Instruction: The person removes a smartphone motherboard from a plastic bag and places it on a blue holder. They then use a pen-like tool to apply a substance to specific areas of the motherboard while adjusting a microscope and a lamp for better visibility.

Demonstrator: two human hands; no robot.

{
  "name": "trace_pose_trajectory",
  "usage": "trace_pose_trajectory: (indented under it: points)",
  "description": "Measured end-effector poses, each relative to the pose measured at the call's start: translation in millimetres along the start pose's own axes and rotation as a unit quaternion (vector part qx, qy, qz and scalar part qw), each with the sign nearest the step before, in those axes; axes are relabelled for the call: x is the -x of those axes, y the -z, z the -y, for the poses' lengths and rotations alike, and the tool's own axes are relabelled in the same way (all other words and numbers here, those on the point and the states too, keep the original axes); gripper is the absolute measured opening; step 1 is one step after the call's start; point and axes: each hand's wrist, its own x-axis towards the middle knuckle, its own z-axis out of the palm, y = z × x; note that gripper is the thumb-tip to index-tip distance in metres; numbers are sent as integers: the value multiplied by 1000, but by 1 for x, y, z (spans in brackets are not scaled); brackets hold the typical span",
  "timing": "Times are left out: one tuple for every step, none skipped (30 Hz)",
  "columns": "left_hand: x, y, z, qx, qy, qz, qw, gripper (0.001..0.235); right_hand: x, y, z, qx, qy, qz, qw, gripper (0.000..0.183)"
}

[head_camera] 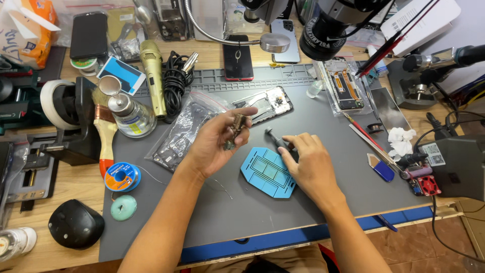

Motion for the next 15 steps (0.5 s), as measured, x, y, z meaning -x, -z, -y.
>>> trace_pose_trajectory:
  points:
    - [5,-6,-1,-1,1,2,1000,50,0,2,0,0,-2,-2,1000,22]
    - [9,-13,-1,-51,-12,-5,999,47,1,5,0,-2,-2,1,1000,21]
    - [13,-19,-1,-100,-27,-12,995,44,1,7,0,-4,-1,4,1000,20]
    - [16,-28,-5,-99,-25,-9,995,44,0,16,-7,-2,-3,3,1000,20]
    - [19,-37,-10,-210,-28,-24,977,41,-1,25,-14,1,4,-21,1000,18]
    - [24,-45,-13,-317,-30,-40,947,37,-2,33,-19,2,13,-42,999,17]
    - [24,-42,-10,-315,-29,-40,948,37,-1,35,-35,4,11,-40,999,17]
    - [24,-40,-8,-358,-12,-28,933,37,-2,38,-49,27,3,-44,999,17]
    - [25,-38,-6,-401,5,-16,916,37,-2,40,-64,50,-6,-48,998,17]
    - [23,-36,-5,-400,6,-16,917,37,-2,42,-69,51,-6,-47,998,17]
    - [21,-35,-3,-425,19,-7,905,34,-2,43,-73,58,-32,-34,997,17]
    - [19,-34,0,-451,31,2,892,32,-1,44,-78,65,-59,-21,996,18]
    - [18,-34,1,-450,32,3,893,32,0,45,-78,66,-59,-21,996,18]
    - [18,-33,2,-473,45,3,880,31,1,45,-78,62,-61,-28,996,19]
    - [17,-33,3,-495,58,3,867,30,1,45,-77,58,-63,-35,996,20]
